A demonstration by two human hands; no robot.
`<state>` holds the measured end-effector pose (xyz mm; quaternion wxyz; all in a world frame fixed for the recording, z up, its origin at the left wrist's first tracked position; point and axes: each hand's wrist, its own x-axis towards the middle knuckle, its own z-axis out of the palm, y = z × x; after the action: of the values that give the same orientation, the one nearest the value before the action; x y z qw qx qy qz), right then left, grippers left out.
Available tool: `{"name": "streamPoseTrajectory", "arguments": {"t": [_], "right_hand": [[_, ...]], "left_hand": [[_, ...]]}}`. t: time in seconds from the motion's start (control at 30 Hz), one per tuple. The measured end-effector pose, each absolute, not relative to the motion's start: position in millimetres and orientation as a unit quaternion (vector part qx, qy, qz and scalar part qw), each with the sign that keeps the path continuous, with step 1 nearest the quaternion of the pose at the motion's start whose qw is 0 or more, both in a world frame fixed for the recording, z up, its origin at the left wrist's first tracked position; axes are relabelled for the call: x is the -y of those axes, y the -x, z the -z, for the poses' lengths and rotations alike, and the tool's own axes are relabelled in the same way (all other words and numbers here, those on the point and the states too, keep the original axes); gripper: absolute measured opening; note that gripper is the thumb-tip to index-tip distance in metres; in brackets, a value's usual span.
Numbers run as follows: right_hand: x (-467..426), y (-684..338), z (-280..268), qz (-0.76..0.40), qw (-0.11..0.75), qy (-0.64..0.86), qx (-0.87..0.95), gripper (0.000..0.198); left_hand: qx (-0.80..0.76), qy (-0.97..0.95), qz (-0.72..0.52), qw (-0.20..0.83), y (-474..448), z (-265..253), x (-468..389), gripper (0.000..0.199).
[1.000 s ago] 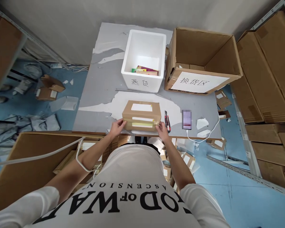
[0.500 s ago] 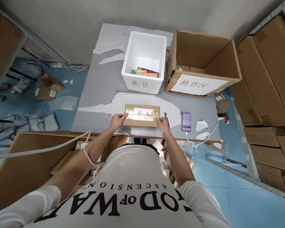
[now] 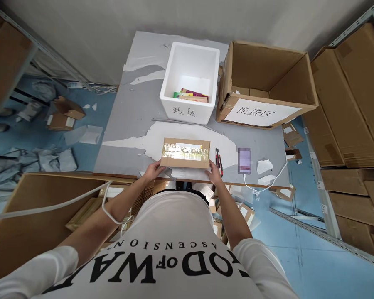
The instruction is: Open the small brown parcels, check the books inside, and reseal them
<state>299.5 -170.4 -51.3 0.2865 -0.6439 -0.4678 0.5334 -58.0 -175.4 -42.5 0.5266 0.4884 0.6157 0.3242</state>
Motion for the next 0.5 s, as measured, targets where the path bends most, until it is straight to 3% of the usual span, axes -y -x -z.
{"name": "streamPoseTrajectory", "arguments": {"t": [0.13, 0.4, 0.5], "right_hand": [[169, -287, 55, -0.546, 0.296, 0.632, 0.464, 0.057], [161, -276, 22, -0.544, 0.368, 0.581, 0.481, 0.046], [156, -278, 2, -0.503, 0.352, 0.618, 0.491, 0.042]], "left_hand": [[-0.630, -0.512, -0.300, 0.502, 47, 45, 173, 0.048], [-0.656, -0.513, -0.325, 0.447, 41, 13, 168, 0.051], [-0.690, -0.511, -0.325, 0.396, 40, -8, 162, 0.049]]}}
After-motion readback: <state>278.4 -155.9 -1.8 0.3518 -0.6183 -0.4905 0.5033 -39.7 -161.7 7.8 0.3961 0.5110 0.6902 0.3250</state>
